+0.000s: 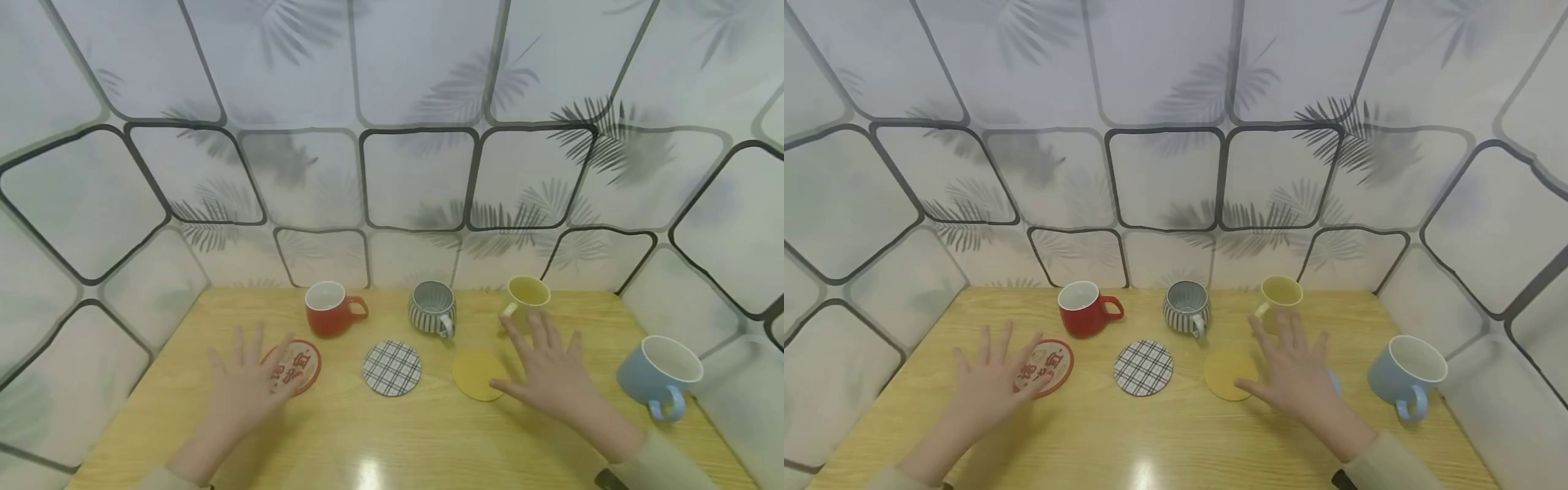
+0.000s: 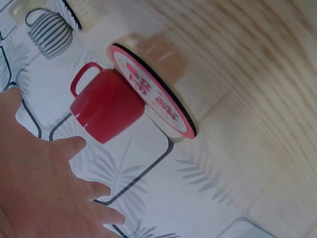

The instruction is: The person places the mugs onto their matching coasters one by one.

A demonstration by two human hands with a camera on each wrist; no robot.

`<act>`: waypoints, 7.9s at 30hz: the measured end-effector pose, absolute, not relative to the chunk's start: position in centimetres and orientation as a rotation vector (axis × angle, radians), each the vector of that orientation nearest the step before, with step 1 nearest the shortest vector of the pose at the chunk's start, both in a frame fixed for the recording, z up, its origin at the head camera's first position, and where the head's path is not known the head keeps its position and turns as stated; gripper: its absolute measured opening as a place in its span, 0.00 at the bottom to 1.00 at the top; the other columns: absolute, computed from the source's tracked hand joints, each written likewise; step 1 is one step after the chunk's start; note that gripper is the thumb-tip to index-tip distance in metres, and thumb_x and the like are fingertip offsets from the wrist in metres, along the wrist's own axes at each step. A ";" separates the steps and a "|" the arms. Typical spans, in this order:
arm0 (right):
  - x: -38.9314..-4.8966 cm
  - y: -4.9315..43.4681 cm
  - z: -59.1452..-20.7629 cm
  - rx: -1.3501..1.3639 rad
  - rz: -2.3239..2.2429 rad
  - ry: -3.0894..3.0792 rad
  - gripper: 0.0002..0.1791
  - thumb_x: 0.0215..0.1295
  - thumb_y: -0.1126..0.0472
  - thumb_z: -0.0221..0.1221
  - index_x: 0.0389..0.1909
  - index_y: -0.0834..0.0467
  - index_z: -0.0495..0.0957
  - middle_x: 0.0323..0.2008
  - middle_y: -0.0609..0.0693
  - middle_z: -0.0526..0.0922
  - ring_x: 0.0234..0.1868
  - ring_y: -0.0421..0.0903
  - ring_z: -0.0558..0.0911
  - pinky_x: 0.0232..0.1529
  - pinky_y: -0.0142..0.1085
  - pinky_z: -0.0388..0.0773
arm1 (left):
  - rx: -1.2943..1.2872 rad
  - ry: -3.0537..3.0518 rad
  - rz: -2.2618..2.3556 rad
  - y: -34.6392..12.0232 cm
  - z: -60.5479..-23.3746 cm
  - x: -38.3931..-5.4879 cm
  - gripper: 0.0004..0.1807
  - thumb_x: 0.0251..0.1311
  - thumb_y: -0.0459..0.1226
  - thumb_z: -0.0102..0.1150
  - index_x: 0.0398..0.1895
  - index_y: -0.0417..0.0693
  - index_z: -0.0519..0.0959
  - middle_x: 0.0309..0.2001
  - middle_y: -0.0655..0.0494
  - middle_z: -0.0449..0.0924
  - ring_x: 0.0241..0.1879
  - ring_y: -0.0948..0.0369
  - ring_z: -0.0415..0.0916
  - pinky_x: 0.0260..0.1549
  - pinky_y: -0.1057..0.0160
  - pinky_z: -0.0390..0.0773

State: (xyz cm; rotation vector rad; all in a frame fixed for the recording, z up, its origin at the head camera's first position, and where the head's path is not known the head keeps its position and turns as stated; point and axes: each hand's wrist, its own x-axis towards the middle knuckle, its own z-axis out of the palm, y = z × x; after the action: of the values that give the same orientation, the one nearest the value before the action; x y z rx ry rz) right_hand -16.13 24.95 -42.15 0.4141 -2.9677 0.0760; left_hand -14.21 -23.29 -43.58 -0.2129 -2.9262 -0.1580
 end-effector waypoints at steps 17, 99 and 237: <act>-18.3 21.0 -40.1 0.599 0.045 -2.877 0.60 0.60 0.27 0.67 0.85 0.50 0.54 0.83 0.70 0.47 0.82 0.75 0.52 0.67 0.85 0.59 | -0.148 -2.949 -0.167 -24.8 -42.3 -13.6 0.46 0.65 0.64 0.62 0.80 0.50 0.67 0.81 0.24 0.51 0.79 0.20 0.44 0.68 0.10 0.40; -24.5 7.7 -42.2 0.806 0.218 -2.979 0.57 0.66 0.30 0.66 0.86 0.51 0.52 0.82 0.68 0.54 0.81 0.67 0.61 0.83 0.59 0.62 | -0.518 -3.060 -0.215 -31.2 -46.9 -15.9 0.48 0.65 0.62 0.65 0.77 0.37 0.69 0.75 0.25 0.65 0.75 0.29 0.63 0.73 0.25 0.62; -30.1 1.8 -46.8 1.043 1.684 -2.829 0.08 0.71 0.66 0.66 0.45 0.68 0.88 0.40 0.60 0.92 0.36 0.33 0.83 0.44 0.25 0.83 | -0.534 -3.116 -0.300 -29.5 -47.6 -15.5 0.47 0.66 0.53 0.62 0.75 0.25 0.65 0.77 0.27 0.64 0.77 0.33 0.64 0.76 0.35 0.67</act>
State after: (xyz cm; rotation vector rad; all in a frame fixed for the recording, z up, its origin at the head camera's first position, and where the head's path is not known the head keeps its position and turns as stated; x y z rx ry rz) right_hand -30.15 1.84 -46.79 1.0430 -2.8285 1.6836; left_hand -15.47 -29.50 -47.61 -0.5343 -3.1155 -0.3001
